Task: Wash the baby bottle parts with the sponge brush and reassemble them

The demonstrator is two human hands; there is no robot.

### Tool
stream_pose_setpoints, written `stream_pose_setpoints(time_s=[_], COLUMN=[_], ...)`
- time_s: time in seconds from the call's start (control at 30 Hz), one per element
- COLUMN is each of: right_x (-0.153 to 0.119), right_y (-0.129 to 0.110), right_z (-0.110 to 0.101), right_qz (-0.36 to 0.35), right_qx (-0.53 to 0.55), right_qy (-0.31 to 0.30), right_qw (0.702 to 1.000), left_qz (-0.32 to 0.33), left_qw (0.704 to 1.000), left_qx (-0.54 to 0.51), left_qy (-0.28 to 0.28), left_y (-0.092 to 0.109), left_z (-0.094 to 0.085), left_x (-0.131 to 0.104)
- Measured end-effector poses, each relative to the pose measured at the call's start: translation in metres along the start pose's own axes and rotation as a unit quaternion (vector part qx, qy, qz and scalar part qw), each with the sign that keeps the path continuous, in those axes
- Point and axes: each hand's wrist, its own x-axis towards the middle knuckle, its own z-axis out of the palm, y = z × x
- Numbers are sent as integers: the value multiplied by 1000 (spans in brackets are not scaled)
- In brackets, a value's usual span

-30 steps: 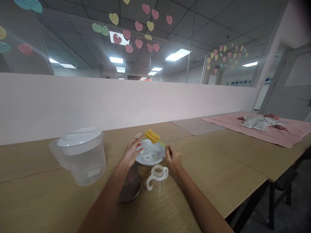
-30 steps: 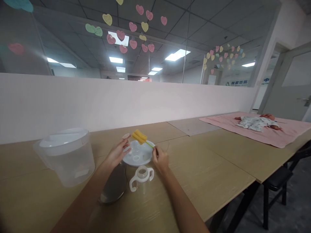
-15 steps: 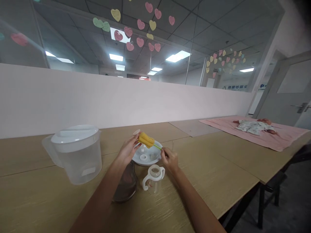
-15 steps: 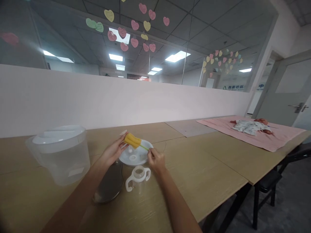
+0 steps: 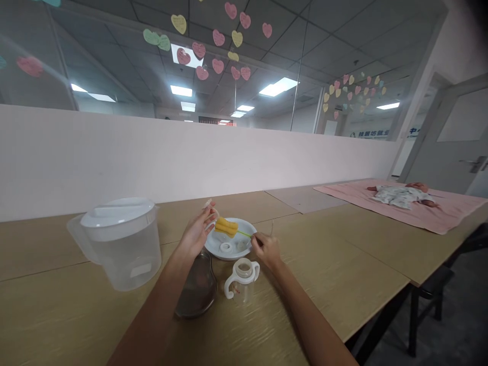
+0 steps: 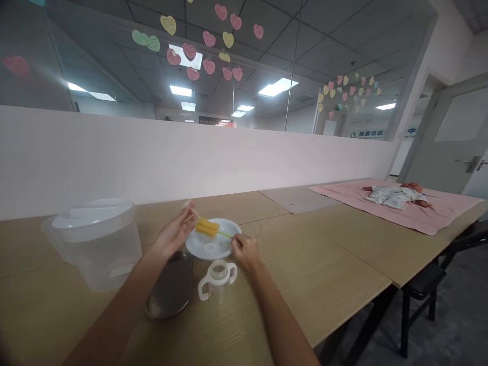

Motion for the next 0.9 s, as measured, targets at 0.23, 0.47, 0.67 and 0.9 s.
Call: stream_pose_setpoints(time_s=[0.23,0.47,0.67,0.9], right_x=[1,-2,0,0], right_y=[3,-1,3,1], right_z=[-2,0,-7,-10], right_qz=[53,-1,-81,-46], right_qx=[-3,-6,-60,-74], right_qy=[63,77,82,126], right_qw=[997,997,992,988], left_qz=[8,-26,-31,28], left_qw=[1000,1000,1000,997], left_qx=[20,-10,-2,78], left_qy=[10,-12,1,4], left_y=[1,-3,0,-9], left_z=[3,9,10,9], left_x=[-2,-6,-7,-6])
